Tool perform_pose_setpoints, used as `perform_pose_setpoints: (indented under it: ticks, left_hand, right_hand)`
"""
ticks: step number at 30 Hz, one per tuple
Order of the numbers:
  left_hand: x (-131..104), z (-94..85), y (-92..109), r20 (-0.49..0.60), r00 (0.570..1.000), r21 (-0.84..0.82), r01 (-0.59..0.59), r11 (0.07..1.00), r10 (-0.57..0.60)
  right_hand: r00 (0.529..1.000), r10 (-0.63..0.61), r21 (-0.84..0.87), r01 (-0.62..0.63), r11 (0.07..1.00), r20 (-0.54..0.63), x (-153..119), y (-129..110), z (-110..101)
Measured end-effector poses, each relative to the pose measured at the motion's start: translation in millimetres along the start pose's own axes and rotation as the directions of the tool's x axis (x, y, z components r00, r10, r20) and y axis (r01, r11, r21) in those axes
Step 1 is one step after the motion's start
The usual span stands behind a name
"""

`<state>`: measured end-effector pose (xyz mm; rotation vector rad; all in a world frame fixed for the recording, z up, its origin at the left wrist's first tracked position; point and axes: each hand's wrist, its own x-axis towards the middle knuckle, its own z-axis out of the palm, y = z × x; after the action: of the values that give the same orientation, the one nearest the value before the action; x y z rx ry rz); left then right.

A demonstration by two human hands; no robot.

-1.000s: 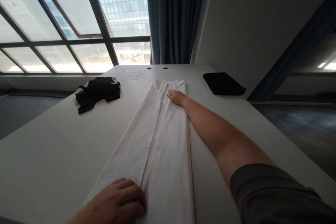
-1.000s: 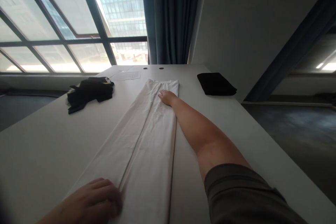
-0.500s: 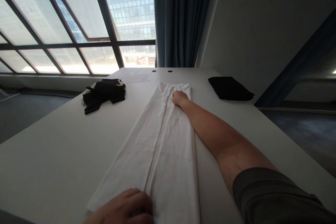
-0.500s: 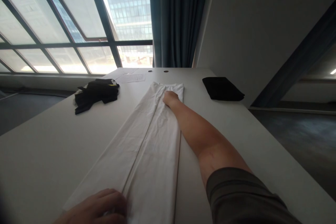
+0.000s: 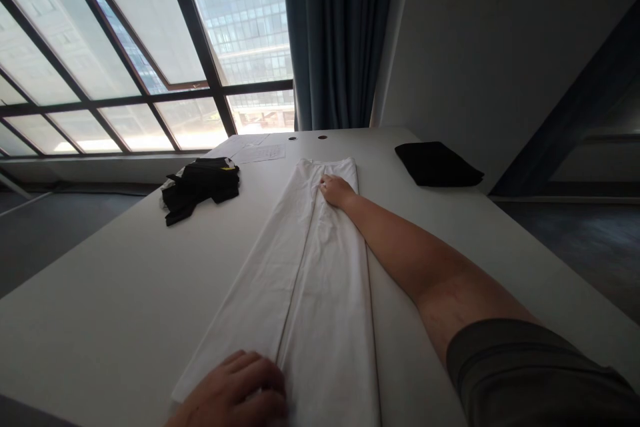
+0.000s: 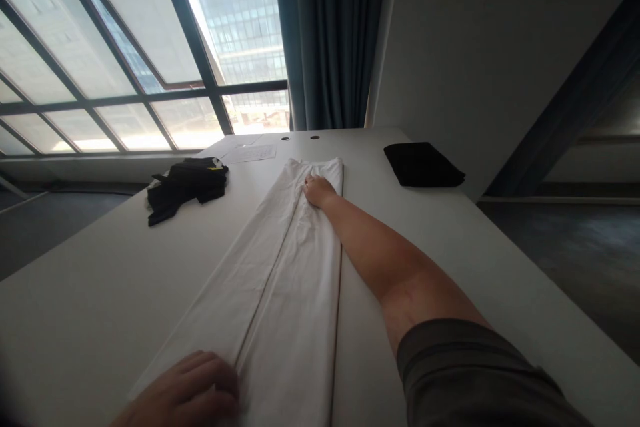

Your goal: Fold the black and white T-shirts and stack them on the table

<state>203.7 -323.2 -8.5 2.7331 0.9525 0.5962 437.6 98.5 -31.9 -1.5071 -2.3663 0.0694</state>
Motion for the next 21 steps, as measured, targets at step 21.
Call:
perform_pose_setpoints:
  ticks: [21]
  left_hand:
    - [60,22.9,-2,0.168,0.984,0.133,0.044,0.990,-0.067]
  right_hand:
    - [0.914,-0.278,0.102,0.320,0.942,-0.295,-49,15,-31]
